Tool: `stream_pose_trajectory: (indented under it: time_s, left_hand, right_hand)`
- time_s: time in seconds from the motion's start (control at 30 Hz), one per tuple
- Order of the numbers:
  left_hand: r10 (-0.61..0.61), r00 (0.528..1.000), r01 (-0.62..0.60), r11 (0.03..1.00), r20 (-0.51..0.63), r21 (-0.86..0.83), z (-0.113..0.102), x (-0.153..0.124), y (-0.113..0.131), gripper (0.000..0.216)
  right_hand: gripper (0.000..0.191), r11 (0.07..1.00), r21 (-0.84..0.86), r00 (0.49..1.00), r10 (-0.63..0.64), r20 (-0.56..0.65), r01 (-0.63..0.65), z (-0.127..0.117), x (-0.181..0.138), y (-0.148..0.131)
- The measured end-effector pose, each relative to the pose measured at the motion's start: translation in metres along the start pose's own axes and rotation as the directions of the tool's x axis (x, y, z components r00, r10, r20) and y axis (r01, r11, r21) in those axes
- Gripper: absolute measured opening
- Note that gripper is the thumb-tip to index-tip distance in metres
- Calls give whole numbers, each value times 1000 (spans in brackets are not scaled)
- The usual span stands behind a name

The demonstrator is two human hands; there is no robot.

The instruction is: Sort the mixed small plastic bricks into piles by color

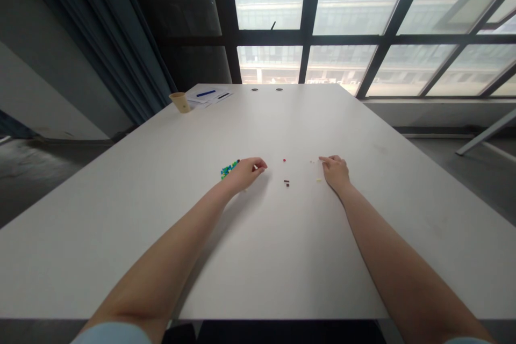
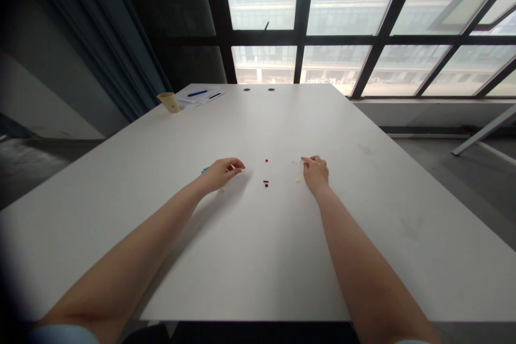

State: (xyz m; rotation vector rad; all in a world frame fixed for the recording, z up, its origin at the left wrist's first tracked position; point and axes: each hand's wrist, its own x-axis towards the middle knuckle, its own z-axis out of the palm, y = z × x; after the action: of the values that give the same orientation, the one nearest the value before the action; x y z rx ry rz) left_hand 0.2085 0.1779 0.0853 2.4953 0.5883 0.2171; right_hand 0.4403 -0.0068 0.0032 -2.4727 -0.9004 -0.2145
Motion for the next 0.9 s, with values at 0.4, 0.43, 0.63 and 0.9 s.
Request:
stream_pose_trajectory:
  time_s: [0.4,0.43,0.63,0.9]
  left_hand:
    - [54,998,-54,999,39,4,9,4,-1,25]
    - [57,997,-57,998,42,1,10,4,-1,26]
    - [66,996,-66,998,58,-11,13,4,-3,25]
    - [17,999,-15,999,-42,39,-3,1,-4,25]
  right_hand:
    - [20,995,69,997,-63,-54,66,-3,1,-1]
    - [19,995,73,996,-64,-55,68,-4,0,-2]
    - [20,992,116,998,-52,-44,57,-4,1,-2]
    - [25,976,205,992,-54,-113,76,0,-1,4]
